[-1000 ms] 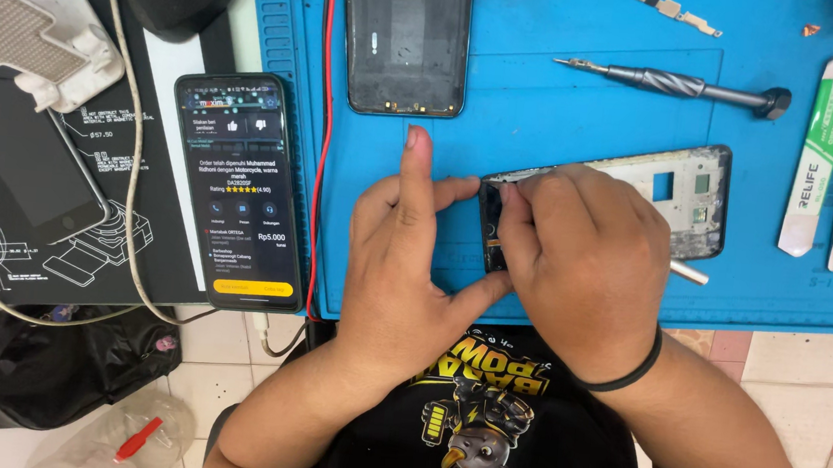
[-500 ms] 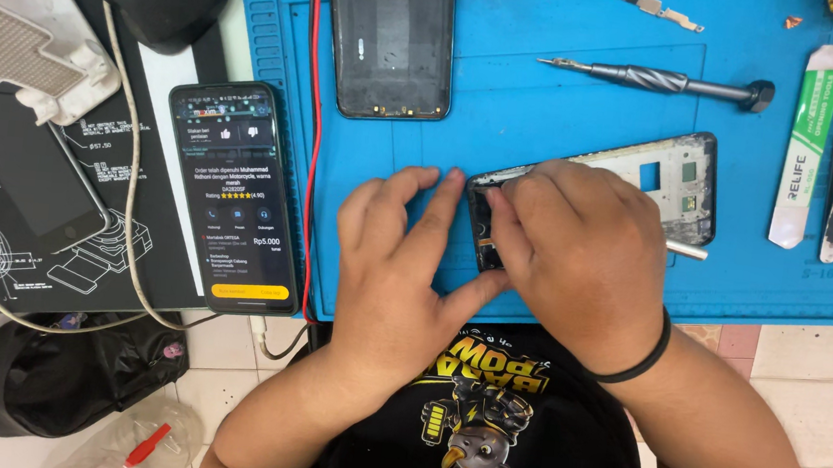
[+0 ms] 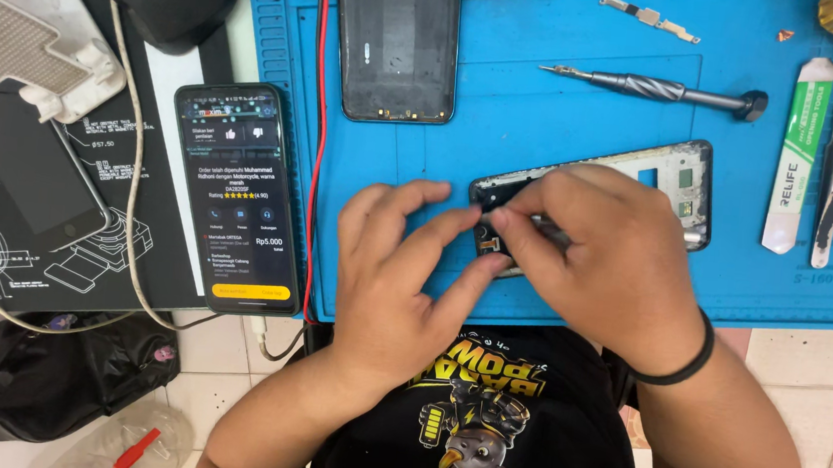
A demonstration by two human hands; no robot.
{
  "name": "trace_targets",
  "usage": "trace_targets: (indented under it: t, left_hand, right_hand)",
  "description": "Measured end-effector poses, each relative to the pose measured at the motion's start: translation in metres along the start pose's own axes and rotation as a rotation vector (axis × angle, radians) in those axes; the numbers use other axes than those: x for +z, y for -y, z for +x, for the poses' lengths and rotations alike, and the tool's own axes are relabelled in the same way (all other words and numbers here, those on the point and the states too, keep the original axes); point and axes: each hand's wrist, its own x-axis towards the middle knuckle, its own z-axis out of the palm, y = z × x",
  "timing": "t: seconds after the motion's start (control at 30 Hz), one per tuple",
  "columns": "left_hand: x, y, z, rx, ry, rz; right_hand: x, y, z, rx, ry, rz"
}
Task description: The person works on a disassembled smartphone frame on a blue repair mat, prying at the edge of the frame and peeling old adhesive and residue from its inner surface by hand. They reposition the frame repeatedly and continue scraping the adhesive off the edges and back of the frame.
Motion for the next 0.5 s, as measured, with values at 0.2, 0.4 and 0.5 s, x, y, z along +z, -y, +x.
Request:
trace_targets:
  t: [0.2,0.4,0.5]
  left_hand:
    - [-0.009,0.004,-0.008,0.083,-0.009,-0.183]
    - [-0.050,0.015,-0.060,-0.065,0.553,-0.705]
    - [-0.036,0.038,-0.103,-0.162,0.717,-0.526]
  right_hand:
    - [-0.016,0.004,-0.006,-0.089,0.157,0.118]
    - [-0.035,0.005,-0.006,0.013,0.119,-0.052]
    - [-0.032,0.003,0.000,0.057,0.054,-0.120]
